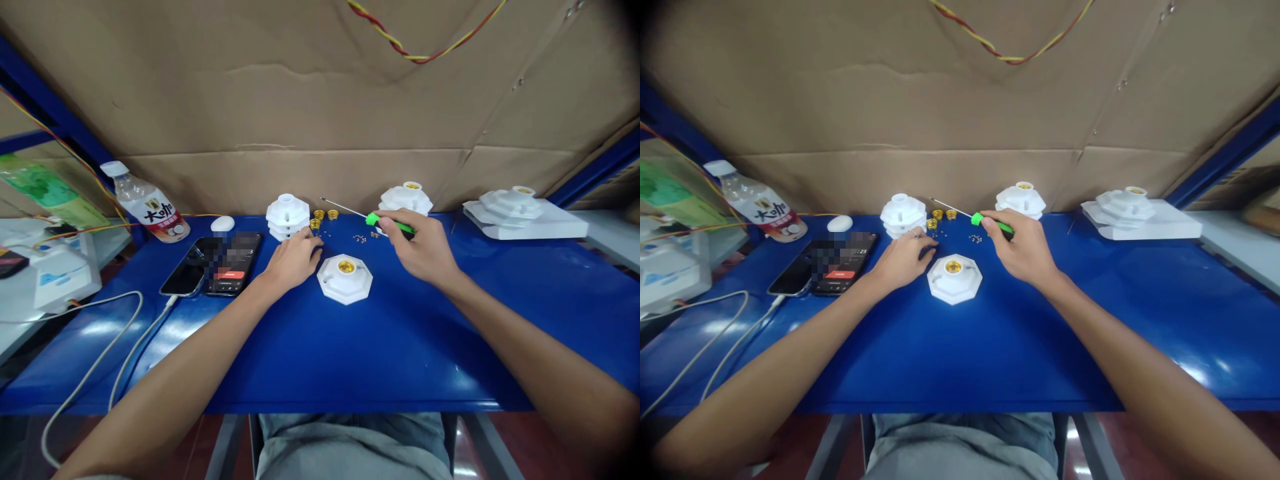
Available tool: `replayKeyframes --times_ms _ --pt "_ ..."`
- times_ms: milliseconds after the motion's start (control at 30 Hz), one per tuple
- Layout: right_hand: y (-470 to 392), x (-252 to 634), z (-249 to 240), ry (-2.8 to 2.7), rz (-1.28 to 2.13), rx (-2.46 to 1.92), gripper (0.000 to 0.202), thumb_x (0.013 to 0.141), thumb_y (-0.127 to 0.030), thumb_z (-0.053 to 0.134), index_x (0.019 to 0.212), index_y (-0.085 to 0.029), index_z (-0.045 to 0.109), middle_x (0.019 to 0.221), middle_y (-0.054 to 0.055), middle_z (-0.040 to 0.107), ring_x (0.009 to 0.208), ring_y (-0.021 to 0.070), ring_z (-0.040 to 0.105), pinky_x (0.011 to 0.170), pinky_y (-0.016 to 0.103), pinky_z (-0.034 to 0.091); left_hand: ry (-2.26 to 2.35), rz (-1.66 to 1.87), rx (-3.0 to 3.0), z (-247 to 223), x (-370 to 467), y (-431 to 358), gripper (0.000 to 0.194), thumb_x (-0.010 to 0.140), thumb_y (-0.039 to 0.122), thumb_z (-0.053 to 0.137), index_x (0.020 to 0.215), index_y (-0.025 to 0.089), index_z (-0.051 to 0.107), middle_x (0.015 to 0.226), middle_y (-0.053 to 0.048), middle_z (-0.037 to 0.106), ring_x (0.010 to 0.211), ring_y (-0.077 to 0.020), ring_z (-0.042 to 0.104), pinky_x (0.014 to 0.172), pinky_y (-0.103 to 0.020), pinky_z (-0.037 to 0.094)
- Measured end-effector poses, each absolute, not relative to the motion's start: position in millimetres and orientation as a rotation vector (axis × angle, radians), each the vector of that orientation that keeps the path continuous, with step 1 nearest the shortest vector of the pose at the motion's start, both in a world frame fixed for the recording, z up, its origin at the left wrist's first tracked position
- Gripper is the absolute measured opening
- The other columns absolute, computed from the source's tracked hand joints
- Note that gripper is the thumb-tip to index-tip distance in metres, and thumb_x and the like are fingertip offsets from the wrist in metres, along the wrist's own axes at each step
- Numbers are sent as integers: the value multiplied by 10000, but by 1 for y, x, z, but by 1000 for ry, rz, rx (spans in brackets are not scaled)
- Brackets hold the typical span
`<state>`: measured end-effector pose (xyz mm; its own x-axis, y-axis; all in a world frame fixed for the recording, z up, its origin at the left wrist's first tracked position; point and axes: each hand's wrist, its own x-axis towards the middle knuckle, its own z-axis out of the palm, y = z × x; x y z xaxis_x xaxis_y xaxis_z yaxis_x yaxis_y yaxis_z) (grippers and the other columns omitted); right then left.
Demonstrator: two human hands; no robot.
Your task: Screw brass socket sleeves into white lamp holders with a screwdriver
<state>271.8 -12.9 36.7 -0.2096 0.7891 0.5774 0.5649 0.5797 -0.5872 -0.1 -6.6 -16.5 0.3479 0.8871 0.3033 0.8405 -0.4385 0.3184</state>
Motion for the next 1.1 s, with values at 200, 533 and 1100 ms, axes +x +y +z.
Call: replayKeyframes --times_ms 200,533,1100 --pt "-14 267 40 -1993 1005 -1050 352 1058 -545 558 944 -233 675 745 -8 604 693 167 551 694 346 441 1522 780 2334 -16 -7 0 133 898 159 706 947 230 807 1005 -81 788 793 -233 710 761 -392 572" --pt "-27 256 29 -2106 1081 -1129 149 906 -318 673 918 -256 539 717 -46 553 616 147 466 599 322 357 1524 697 2447 -22 -8 0 136 1010 202 574 1028 194 709 1089 -121 732 945 -273 716 843 -422 577" --pt "-13 256 14 -1775 1240 -1066 252 942 -445 713 935 -229 584 655 -49 532 594 144 475 618 331 363 1438 1228 1960 -7 6 -4 83 998 215 611 959 182 677 902 -62 782 749 -184 698 720 -334 560"
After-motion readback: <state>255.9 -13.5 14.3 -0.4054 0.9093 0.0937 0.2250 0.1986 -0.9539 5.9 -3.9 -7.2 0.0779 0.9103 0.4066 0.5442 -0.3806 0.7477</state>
